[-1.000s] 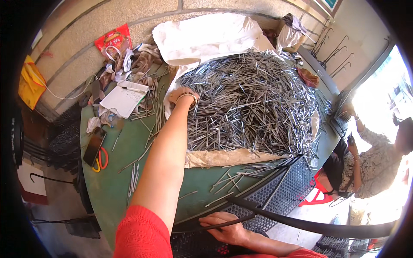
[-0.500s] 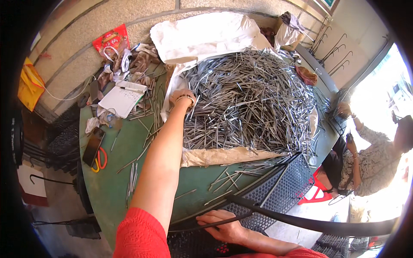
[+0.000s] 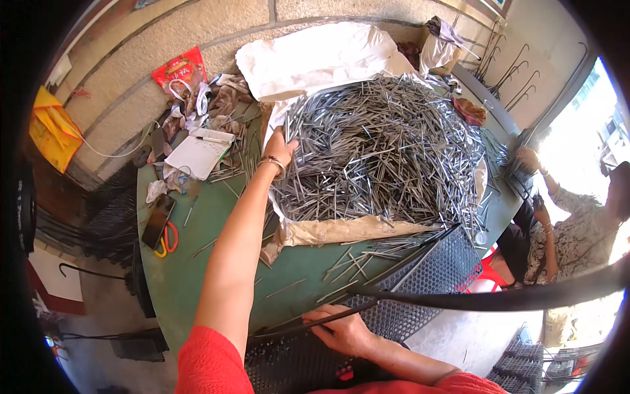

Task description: The person is picking up metal rods from a pile and inserting them into a perforated tray.

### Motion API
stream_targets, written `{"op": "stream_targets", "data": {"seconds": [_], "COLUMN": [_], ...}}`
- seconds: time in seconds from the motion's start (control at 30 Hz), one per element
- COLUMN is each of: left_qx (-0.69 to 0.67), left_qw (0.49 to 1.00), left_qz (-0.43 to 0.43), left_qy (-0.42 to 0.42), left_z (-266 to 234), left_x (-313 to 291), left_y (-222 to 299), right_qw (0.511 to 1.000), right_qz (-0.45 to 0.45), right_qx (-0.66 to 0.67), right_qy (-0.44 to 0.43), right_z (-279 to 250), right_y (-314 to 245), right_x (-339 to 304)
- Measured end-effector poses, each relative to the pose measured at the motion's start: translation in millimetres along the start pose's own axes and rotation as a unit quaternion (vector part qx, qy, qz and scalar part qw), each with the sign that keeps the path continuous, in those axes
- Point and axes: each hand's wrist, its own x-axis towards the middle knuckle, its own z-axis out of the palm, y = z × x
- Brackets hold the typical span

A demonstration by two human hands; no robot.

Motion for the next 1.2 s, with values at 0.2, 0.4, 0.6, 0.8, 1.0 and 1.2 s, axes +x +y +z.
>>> {"op": "stream_targets", "data": {"seconds": [0.2,0.4,0.6,0.8,1.0,1.2], "left_qx": [-0.326,-0.569,-0.581,-0.443,-0.297,-0.149], "left_qw": [0.941,0.813,0.800,0.884,0.932,0.966], "left_qz": [0.048,-0.120,-0.152,-0.134,-0.040,0.018], "left_qy": [0.074,0.020,-0.003,0.069,0.203,0.209], "left_z": [-19,-73,-134,-171,-153,-124], "left_x": [-14,-53,-104,-182,-234,-241], "left_y": [-39,-35,-64,-98,-79,-90], "right_qw": [1.000,0.999,0.998,0.998,0.998,0.996], "right_qz": [0.002,-0.032,-0.038,-0.021,0.006,0.005], "right_qx": [-0.007,-0.008,-0.011,-0.041,-0.039,-0.061], "right_qy": [0.000,0.040,0.045,0.053,0.055,0.062], "right_z": [4,3,4,8,8,9], "right_y": [1,0,-2,-7,-10,-9], "right_x": [-4,-2,2,0,-2,-4]}}
